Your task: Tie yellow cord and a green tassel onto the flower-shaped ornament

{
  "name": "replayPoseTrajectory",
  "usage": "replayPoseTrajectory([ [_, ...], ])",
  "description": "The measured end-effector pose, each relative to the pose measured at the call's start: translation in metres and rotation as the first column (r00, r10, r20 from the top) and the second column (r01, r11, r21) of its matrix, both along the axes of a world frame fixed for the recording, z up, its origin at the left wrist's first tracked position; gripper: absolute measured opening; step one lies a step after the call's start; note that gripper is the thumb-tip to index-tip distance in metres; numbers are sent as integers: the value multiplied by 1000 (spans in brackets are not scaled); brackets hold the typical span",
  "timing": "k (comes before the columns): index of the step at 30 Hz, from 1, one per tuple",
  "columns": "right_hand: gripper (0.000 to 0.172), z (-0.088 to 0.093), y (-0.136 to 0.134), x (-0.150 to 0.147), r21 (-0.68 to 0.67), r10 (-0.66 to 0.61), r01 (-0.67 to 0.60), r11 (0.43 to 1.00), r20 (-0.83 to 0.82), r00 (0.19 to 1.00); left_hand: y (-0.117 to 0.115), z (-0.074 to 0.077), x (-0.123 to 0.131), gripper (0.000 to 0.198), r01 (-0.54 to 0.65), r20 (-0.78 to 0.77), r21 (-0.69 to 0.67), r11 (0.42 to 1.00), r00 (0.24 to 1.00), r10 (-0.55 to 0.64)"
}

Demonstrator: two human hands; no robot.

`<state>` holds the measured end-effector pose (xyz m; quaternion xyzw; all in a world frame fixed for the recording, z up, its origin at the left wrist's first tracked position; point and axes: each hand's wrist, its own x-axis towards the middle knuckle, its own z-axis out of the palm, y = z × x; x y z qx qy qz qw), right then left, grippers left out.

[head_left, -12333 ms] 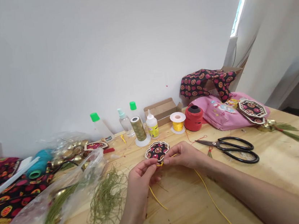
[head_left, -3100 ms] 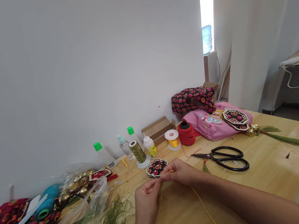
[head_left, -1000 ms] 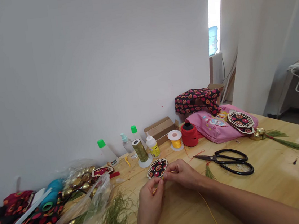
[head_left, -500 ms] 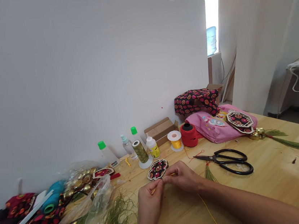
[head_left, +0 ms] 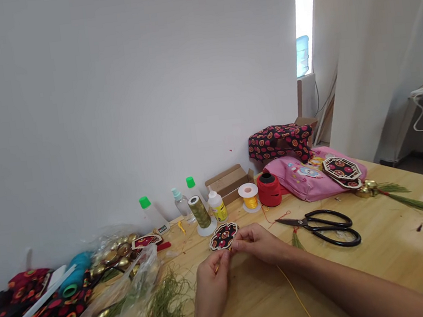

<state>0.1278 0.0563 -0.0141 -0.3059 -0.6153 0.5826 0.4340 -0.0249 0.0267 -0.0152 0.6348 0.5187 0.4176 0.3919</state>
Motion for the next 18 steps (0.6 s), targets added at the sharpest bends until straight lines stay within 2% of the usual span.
replayPoseTrajectory([
  [2,26,4,1,4,-87,8,-15,996,-79,997,1,0,-3,29,-37,130,-54,998,991,43],
  [4,27,10,1,10,-193,16,-52,980,-184,983,1,0,-6,31,-42,276,-190,981,957,94],
  [6,26,15,1,16,-261,40,-123,957,-305,952,-1,2,-8,32,5,390,-324,946,912,129],
  [8,23,19,1,20,-277,68,-193,941,-404,912,-3,4,-8,31,72,463,-383,921,878,124],
  [14,23,22,1,22,-310,107,-302,902,-517,849,-4,7,-4,30,125,515,-395,910,850,107],
  [16,29,22,0,21,-320,130,-321,891,-499,857,-4,6,-3,32,114,496,-395,912,862,107],
  [18,34,21,-2,18,-310,169,-313,898,-412,895,-4,5,0,35,89,455,-384,919,885,105],
])
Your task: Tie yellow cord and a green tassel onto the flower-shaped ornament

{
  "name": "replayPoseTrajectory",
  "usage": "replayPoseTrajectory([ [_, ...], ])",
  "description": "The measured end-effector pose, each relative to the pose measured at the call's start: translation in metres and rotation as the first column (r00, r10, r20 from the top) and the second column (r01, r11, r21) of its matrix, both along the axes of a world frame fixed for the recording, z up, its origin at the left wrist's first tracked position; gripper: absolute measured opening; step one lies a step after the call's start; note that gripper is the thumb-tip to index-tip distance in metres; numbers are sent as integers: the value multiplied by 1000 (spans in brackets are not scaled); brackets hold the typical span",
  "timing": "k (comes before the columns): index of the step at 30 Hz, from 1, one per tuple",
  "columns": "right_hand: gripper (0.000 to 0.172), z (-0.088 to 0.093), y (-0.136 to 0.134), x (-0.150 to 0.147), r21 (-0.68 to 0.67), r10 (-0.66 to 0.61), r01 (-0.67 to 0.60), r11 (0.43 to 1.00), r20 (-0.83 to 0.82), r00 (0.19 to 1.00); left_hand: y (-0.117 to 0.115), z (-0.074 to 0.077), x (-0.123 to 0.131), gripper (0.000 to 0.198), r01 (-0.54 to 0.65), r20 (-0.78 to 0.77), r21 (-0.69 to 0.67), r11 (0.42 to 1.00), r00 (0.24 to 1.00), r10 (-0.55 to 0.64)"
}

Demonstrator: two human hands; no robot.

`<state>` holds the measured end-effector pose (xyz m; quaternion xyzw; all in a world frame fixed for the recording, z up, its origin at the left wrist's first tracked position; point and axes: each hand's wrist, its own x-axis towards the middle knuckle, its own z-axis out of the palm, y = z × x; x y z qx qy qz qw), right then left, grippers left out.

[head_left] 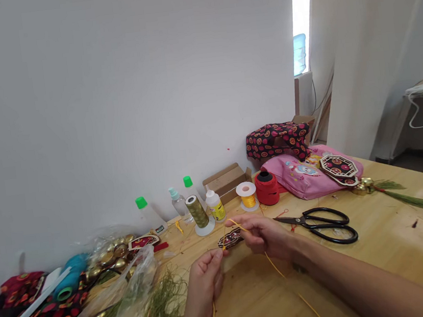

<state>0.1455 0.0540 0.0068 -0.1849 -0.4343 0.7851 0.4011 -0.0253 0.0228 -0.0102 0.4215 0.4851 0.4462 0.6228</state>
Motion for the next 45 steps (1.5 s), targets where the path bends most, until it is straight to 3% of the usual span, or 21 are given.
replayPoseTrajectory([
  [3,38,-4,-5,-8,176,-41,-3,984,246,968,0,-2,4,39,23,-87,34,999,996,-20],
  [6,40,-10,-10,-17,410,-207,2,912,457,865,-1,-2,6,39,66,-143,62,996,988,-56],
  [8,37,-14,-13,-19,580,-364,-11,815,525,769,-2,-1,6,39,81,-150,79,994,986,-68],
  [12,32,-14,-15,-18,844,-648,-90,529,470,599,-4,0,6,39,123,-160,119,985,982,-103],
  [15,28,-13,-15,-16,889,-737,-140,436,441,511,-3,-2,8,36,87,-220,128,988,974,-57],
  [19,21,-13,-14,-16,893,-785,-153,422,445,430,1,-6,8,41,51,-227,109,993,974,-25],
  [29,12,-12,-13,-15,882,-804,-147,447,469,366,4,-6,1,41,-4,-299,95,995,954,33],
  [35,13,-13,-13,-15,882,-797,-182,434,470,379,3,-2,1,37,-82,-211,96,992,972,101],
  [39,16,-12,-13,-14,882,-788,-212,421,472,395,3,1,3,32,-168,-81,215,962,979,189],
  [45,28,-8,-16,-13,886,-756,-226,405,463,462,2,1,3,34,-100,-32,254,962,993,112],
])
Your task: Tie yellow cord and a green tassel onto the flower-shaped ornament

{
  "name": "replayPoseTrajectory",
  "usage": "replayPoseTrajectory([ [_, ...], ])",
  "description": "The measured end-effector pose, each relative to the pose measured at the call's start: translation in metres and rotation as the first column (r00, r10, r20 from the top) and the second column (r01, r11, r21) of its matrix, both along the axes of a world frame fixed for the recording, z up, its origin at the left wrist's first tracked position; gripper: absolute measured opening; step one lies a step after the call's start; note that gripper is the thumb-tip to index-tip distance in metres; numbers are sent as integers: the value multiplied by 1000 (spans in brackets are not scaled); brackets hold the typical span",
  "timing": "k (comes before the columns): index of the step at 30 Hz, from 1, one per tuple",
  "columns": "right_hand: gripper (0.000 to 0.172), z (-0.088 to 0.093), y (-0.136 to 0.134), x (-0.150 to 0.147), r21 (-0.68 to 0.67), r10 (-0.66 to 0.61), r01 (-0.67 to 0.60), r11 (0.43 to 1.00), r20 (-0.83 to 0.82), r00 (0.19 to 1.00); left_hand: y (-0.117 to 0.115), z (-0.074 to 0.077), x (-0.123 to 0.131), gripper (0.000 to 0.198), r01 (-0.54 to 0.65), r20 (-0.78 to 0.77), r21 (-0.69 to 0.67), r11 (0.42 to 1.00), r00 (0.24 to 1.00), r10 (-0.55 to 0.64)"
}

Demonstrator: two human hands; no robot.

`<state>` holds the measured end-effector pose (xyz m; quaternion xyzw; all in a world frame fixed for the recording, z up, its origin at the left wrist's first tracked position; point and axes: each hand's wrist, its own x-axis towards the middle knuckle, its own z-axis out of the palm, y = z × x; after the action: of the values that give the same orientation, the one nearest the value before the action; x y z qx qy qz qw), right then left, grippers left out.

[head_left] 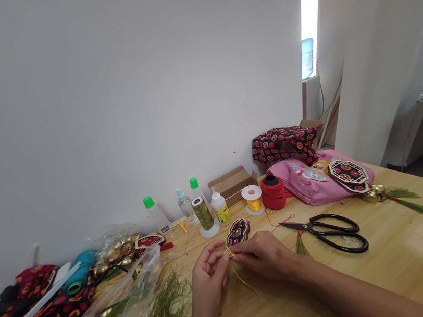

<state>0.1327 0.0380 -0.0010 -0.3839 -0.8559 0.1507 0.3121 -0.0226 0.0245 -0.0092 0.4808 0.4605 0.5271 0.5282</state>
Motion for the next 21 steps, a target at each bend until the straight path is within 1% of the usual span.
replayPoseTrajectory([
  [2,31,-1,0,0,-31,39,-41,999,-48,998,-1,1,0,34,34,-4,-11,999,999,-34],
  [5,37,-5,3,-3,-178,71,-101,979,-169,983,-1,1,-1,36,59,-23,-15,998,998,-60],
  [7,37,-9,4,-4,-296,76,-161,942,-279,957,-1,1,-1,36,60,-47,-10,998,997,-60],
  [9,35,-11,6,-6,-386,78,-234,892,-379,922,0,1,-1,37,60,-74,-8,998,995,-61],
  [11,33,-11,7,-7,-455,50,-277,847,-451,891,0,0,0,38,63,-90,-10,998,994,-63],
  [13,32,-11,8,-7,-518,-28,-265,813,-490,871,0,-2,1,38,62,-96,-16,998,993,-63],
  [16,28,-10,10,-9,-582,-129,-234,779,-513,849,1,-3,1,41,63,-94,-29,998,993,-65],
  [18,27,-11,10,-10,-589,-135,-229,775,-508,851,2,-3,0,45,64,-81,-43,997,994,-67],
  [19,27,-12,10,-10,-579,-126,-219,786,-496,859,3,-3,0,47,61,-72,-50,997,995,-65],
  [21,26,-15,10,-10,-530,-100,-171,831,-445,890,3,-3,-1,51,56,-50,-60,997,997,-59],
])
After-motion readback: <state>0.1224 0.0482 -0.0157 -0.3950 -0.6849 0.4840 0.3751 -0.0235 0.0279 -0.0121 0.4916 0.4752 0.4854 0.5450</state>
